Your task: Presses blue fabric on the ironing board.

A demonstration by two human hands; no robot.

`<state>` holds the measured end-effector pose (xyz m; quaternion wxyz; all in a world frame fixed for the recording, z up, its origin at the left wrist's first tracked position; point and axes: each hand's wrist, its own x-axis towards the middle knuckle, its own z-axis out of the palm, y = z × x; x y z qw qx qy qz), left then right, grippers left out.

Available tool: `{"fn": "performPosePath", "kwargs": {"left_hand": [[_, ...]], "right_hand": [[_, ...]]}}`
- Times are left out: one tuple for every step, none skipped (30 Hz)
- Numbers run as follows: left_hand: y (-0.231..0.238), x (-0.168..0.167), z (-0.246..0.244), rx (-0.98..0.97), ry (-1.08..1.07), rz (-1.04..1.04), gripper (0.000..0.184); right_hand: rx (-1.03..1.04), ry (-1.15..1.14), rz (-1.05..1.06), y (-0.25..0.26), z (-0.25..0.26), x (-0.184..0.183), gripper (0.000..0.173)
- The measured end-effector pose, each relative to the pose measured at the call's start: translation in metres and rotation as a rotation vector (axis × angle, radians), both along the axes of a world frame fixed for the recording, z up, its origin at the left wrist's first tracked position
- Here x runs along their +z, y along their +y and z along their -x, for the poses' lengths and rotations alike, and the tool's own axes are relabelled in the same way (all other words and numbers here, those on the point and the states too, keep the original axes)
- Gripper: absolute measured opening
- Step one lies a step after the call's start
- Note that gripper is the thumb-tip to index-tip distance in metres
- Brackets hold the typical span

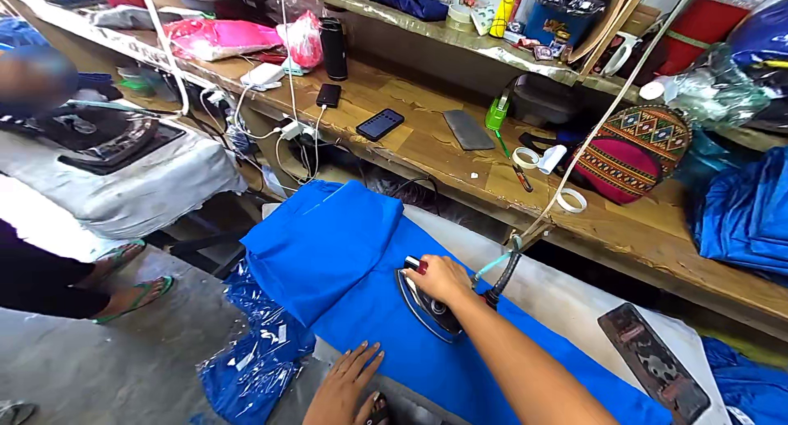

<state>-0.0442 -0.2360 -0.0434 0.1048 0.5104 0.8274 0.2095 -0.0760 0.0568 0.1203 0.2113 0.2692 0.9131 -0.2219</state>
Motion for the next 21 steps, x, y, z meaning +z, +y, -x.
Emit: {"fn": "performPosePath", "kwargs": {"left_hand": [[-0.001,0.000,-0.001,0.009,-0.001,-0.005,0.054],[-0.002,-0.002,-0.002,0.016,0.001,-0.014,0.054],[-0.004,-0.003,-0.002,0.020,0.005,-0.022,0.054],[-0.005,-0.004,-0.003,0.024,0.009,-0.033,0.053],[-0.007,-0.005,-0.002,0.028,0.001,-0.045,0.052],[-0.008,-0.005,-0.001,0.033,-0.012,-0.066,0.052],[-0.010,-0.006,0.002,0.041,-0.031,-0.087,0.051],[-0.012,-0.008,0.004,0.049,-0.057,-0.108,0.051],[-0.014,-0.008,0.006,0.057,-0.088,-0.131,0.051],[-0.015,-0.009,0.009,0.059,-0.119,-0.154,0.051],[-0.017,-0.009,0.012,0.057,-0.143,-0.179,0.052],[-0.017,-0.009,0.015,0.056,-0.156,-0.204,0.054],[-0.018,-0.010,0.017,0.057,-0.163,-0.225,0.057],[-0.017,-0.010,0.018,0.063,-0.166,-0.247,0.059],[-0.017,-0.009,0.019,0.071,-0.168,-0.265,0.060],[-0.015,-0.009,0.019,0.083,-0.165,-0.279,0.062],[-0.014,-0.008,0.019,0.100,-0.161,-0.284,0.064],[-0.011,-0.006,0.019,0.121,-0.151,-0.287,0.065],[-0.008,-0.004,0.018,0.143,-0.138,-0.289,0.067],[-0.004,-0.003,0.017,0.162,-0.121,-0.287,0.067],[0.000,-0.003,0.015,0.170,-0.101,-0.290,0.066]], "right_hand": [[-0.005,0.015,-0.002,-0.002,0.007,0.000,0.061],[-0.005,0.030,-0.005,-0.003,0.012,-0.001,0.060],[0.002,0.039,-0.007,-0.004,0.013,-0.001,0.060],[0.017,0.038,-0.003,-0.004,0.012,-0.001,0.060],[0.043,0.028,0.007,-0.004,0.010,-0.001,0.060],[0.080,0.009,0.019,-0.005,0.006,-0.002,0.059],[0.126,-0.015,0.029,-0.006,0.001,-0.003,0.060],[0.172,-0.037,0.034,-0.008,-0.006,-0.005,0.061],[0.208,-0.059,0.042,-0.011,-0.016,-0.007,0.062],[0.235,-0.079,0.050,-0.015,-0.026,-0.007,0.064],[0.254,-0.091,0.061,-0.019,-0.039,-0.008,0.065],[0.266,-0.104,0.073,-0.024,-0.051,-0.007,0.066],[0.278,-0.118,0.079,-0.030,-0.064,-0.006,0.066],[0.292,-0.136,0.085,-0.035,-0.076,-0.004,0.066],[0.310,-0.152,0.090,-0.040,-0.088,-0.003,0.066],[0.329,-0.163,0.098,-0.045,-0.100,-0.003,0.066],[0.356,-0.168,0.105,-0.049,-0.112,-0.003,0.066],[0.387,-0.174,0.116,-0.053,-0.122,-0.003,0.066],[0.423,-0.179,0.129,-0.055,-0.133,-0.003,0.065],[0.463,-0.178,0.139,-0.055,-0.142,-0.003,0.064],[0.498,-0.179,0.152,-0.054,-0.150,-0.003,0.063]]}}
